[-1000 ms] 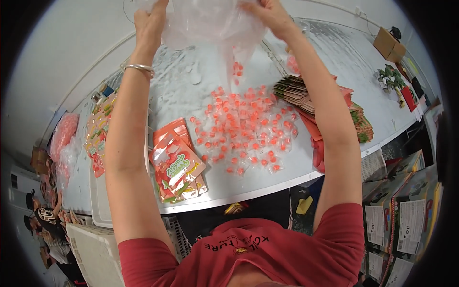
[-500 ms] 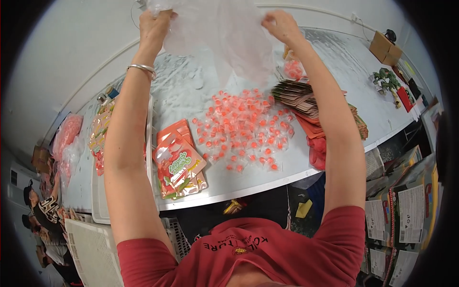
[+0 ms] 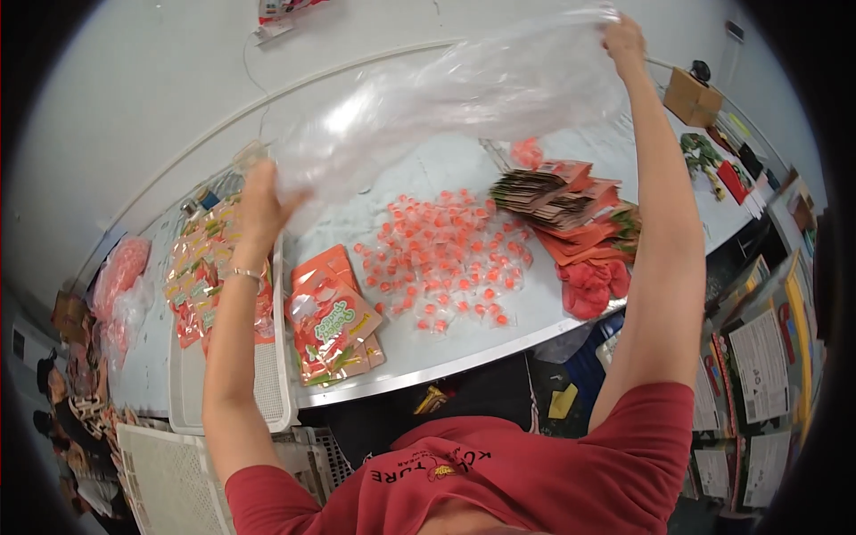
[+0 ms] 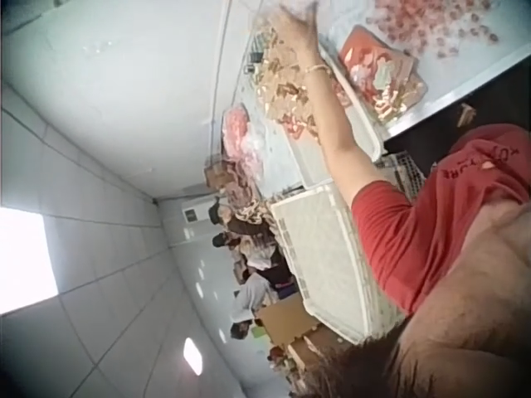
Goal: Bagging individual gummy candies into retail packaging.
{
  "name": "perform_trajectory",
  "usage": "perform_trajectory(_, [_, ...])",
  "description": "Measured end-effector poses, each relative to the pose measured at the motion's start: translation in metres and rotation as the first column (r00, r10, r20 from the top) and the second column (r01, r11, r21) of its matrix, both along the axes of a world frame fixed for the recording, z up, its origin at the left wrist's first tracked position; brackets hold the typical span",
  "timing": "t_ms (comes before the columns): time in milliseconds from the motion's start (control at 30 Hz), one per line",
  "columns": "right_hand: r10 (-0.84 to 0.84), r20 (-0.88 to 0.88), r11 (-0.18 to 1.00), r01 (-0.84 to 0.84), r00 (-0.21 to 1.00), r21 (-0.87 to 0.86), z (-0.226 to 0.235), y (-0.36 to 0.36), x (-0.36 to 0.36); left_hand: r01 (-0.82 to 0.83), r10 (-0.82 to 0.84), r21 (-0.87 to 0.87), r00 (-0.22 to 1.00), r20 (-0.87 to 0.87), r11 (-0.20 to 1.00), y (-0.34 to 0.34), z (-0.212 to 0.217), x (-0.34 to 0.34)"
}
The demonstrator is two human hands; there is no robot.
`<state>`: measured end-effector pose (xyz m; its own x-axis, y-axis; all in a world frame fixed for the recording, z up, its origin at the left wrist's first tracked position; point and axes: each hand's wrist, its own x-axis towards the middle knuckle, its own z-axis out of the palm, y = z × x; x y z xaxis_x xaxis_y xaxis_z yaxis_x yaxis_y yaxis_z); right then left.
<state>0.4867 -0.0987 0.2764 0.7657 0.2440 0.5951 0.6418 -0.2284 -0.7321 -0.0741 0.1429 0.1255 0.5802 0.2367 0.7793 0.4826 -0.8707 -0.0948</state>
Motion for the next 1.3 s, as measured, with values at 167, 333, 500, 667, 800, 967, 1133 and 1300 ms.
perform_trajectory(167, [0.738,0.124,0.674,-0.733,0.663,-0.095,0.07,0.018,-0.136,-0.227,-0.083,-0.605,0.894,-0.44,0.763,-0.016,0.026,-0.012])
perform_trajectory(333, [0.93,0.263,0.345,-0.859,0.258,-0.378,0.092,0.038,-0.325,0.501,-0.367,-0.245,0.822,0.436,0.83,-0.062,0.111,0.11])
perform_trajectory(500, [0.268,0.885,0.749,-0.661,0.38,0.057,0.083,0.034,-0.333,0.274,-0.213,-0.361,0.956,0.2,0.891,-0.024,0.195,0.089])
perform_trajectory(667, [0.894,0.442,0.011,-0.991,0.069,0.133,-0.033,0.094,-0.299,0.944,-0.252,-0.277,0.316,0.915,0.177,-0.123,0.183,0.137])
perform_trajectory(800, [0.987,-0.156,0.011,-0.961,-0.033,0.277,-0.093,0.069,-0.392,0.819,-0.263,-0.408,0.531,0.806,0.404,-0.094,0.177,0.088])
perform_trajectory(967, [0.928,-0.011,0.371,-0.927,0.372,-0.046,-0.107,0.051,-0.301,0.95,-0.049,-0.138,0.157,0.986,0.279,-0.026,0.169,0.025])
perform_trajectory(1133, [0.555,0.423,0.83,-0.443,0.717,-0.339,-0.144,-0.006,-0.191,0.945,0.252,0.024,-0.112,0.961,0.326,0.042,0.184,-0.071])
perform_trajectory(1300, [0.376,0.351,0.888,-0.225,0.858,-0.401,-0.108,-0.121,-0.093,0.953,-0.04,-0.084,0.1,0.994,0.291,0.014,0.189,-0.057])
